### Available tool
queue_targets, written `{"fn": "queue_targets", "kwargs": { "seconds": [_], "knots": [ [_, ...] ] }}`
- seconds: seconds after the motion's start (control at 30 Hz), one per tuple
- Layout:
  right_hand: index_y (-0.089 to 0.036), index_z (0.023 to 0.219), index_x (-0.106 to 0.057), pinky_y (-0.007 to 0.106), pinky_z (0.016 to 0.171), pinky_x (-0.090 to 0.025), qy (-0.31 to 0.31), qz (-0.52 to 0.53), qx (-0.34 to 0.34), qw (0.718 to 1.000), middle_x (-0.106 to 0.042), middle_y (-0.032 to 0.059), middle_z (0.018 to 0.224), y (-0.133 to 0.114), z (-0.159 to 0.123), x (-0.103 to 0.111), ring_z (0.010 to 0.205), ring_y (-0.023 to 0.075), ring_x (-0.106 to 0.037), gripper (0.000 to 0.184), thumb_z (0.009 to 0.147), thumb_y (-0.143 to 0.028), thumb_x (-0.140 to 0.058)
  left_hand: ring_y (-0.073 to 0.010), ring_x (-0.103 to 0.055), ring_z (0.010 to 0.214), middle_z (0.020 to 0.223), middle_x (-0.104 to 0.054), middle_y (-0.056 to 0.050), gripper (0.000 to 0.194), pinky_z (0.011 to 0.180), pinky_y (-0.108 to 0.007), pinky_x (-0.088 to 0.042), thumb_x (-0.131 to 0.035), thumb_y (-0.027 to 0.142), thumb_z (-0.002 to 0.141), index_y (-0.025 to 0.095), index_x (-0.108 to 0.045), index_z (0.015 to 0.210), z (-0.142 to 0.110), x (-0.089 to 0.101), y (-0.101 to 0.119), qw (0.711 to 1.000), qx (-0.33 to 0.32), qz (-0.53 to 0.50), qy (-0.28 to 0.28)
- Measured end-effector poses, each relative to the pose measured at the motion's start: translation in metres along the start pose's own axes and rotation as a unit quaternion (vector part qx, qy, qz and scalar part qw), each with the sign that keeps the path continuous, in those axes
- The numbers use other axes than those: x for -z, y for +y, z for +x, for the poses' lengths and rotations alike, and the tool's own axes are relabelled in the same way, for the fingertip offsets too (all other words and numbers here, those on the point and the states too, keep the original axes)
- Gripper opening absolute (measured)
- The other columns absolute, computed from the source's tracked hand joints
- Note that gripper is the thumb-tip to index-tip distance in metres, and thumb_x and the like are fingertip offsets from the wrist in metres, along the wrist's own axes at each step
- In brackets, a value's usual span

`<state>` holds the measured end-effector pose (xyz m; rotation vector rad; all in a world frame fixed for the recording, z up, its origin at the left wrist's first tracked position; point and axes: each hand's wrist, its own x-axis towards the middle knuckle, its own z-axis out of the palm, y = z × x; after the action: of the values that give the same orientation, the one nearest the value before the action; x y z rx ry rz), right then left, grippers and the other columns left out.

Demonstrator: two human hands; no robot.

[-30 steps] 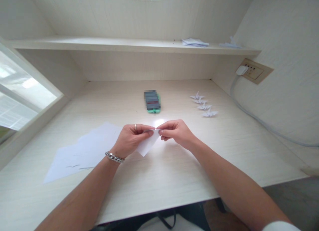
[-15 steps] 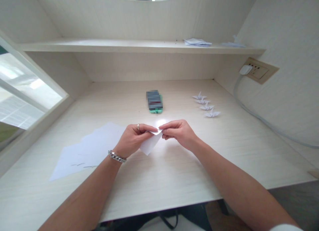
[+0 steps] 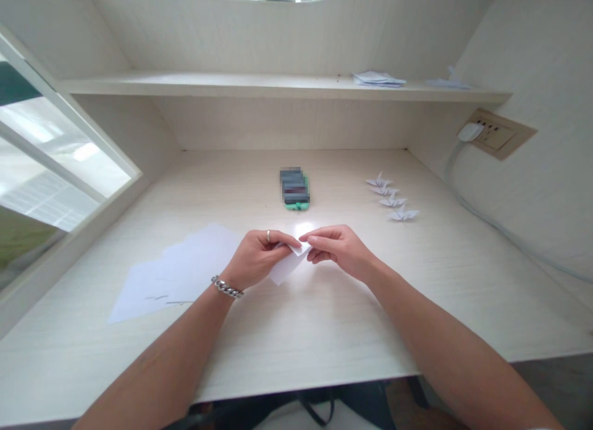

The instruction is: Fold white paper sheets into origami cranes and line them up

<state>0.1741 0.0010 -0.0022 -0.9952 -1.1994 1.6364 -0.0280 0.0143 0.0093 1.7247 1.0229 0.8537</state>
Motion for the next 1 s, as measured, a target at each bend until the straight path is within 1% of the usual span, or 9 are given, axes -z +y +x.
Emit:
{"fn": "queue_targets", "kwargs": {
  "seconds": [0.13,0.23,0.3,0.4,0.53,0.7,0.8,0.9,1.0],
  "knots": [
    [-0.014,0.088,-0.077,0.027,0.062,-0.051,-0.011,-0.063,0.014,0.998,-0.07,0.0059,0.072,0.003,0.001,-0.001,0.061,0.0117,-0.062,0.034,0.067,-0.04,-0.077,-0.012,-0.058,0.058,0.073,-0.072,-0.005,0.02,0.049,-0.02,-0.043,-0.069,0.033,0.076,0.015,-0.076,0.082,-0.001,-0.002,0.0,1.0,0.007,-0.024,-0.011],
    [-0.013,0.088,-0.077,0.028,0.063,-0.052,-0.002,-0.066,0.006,0.998,-0.069,0.0045,0.068,0.003,0.001,-0.001,0.061,0.0119,-0.061,0.034,0.065,-0.039,-0.078,-0.0139,-0.062,0.063,0.078,-0.073,-0.006,0.021,0.052,-0.021,-0.045,-0.071,0.032,0.073,0.015,-0.074,0.084,0.0,-0.002,0.0,0.999,0.011,-0.045,-0.003],
    [-0.012,0.088,-0.077,0.027,0.063,-0.052,-0.002,-0.064,0.004,0.998,-0.068,0.004,0.066,0.003,0.001,0.0,0.061,0.0119,-0.061,0.034,0.065,-0.038,-0.078,-0.0144,-0.062,0.062,0.077,-0.073,-0.007,0.021,0.052,-0.022,-0.046,-0.07,0.032,0.073,0.014,-0.074,0.084,0.0,-0.002,-0.001,0.999,0.022,-0.048,-0.006],
    [-0.012,0.088,-0.077,0.027,0.063,-0.052,0.002,-0.067,0.005,0.998,-0.068,0.004,0.065,0.002,0.001,0.0,0.061,0.0118,-0.061,0.033,0.065,-0.036,-0.078,-0.0148,-0.062,0.062,0.077,-0.072,-0.007,0.023,0.052,-0.023,-0.046,-0.069,0.032,0.074,0.014,-0.074,0.086,0.001,0.001,-0.003,0.998,0.03,-0.052,-0.022],
    [-0.013,0.087,-0.077,0.029,0.063,-0.053,0.013,-0.076,0.008,0.997,-0.07,0.0051,0.068,0.001,0.0,0.0,0.061,0.0126,-0.062,0.033,0.063,-0.035,-0.08,-0.0179,-0.065,0.071,0.085,-0.074,-0.009,0.024,0.061,-0.026,-0.049,-0.068,0.03,0.074,0.014,-0.075,0.091,0.003,0.005,-0.006,0.996,0.032,-0.068,-0.048],
    [-0.013,0.087,-0.077,0.03,0.064,-0.054,0.03,-0.074,0.025,0.996,-0.071,0.0057,0.069,0.0,-0.001,0.0,0.061,0.0132,-0.063,0.032,0.062,-0.034,-0.08,-0.019,-0.066,0.078,0.095,-0.074,-0.01,0.029,0.065,-0.027,-0.05,-0.068,0.025,0.073,0.015,-0.073,0.1,0.004,0.008,-0.008,0.993,0.035,-0.107,-0.034],
    [-0.013,0.086,-0.077,0.029,0.063,-0.054,0.041,-0.082,0.022,0.996,-0.072,0.0066,0.07,0.0,-0.001,-0.002,0.061,0.013,-0.063,0.031,0.063,-0.033,-0.08,-0.0191,-0.066,0.08,0.093,-0.074,-0.009,0.027,0.069,-0.027,-0.05,-0.07,0.028,0.073,0.015,-0.074,0.096,0.004,0.006,-0.008,0.995,0.036,-0.094,-0.028],
    [-0.013,0.087,-0.077,0.03,0.064,-0.055,0.045,-0.084,0.022,0.995,-0.072,0.007,0.071,0.001,0.0,-0.003,0.062,0.0132,-0.064,0.032,0.063,-0.034,-0.08,-0.0179,-0.065,0.073,0.085,-0.074,-0.008,0.025,0.063,-0.026,-0.048,-0.07,0.031,0.073,0.014,-0.075,0.091,0.004,0.005,-0.008,0.997,0.041,-0.056,-0.019],
    [-0.013,0.088,-0.077,0.031,0.065,-0.056,0.046,-0.08,0.025,0.995,-0.072,0.0066,0.069,0.003,0.0,-0.003,0.062,0.0141,-0.064,0.033,0.062,-0.035,-0.08,-0.0163,-0.062,0.067,0.082,-0.073,-0.008,0.026,0.057,-0.024,-0.045,-0.067,0.03,0.073,0.015,-0.076,0.092,0.005,0.006,-0.007,0.997,0.049,-0.052,-0.011]
  ]
}}
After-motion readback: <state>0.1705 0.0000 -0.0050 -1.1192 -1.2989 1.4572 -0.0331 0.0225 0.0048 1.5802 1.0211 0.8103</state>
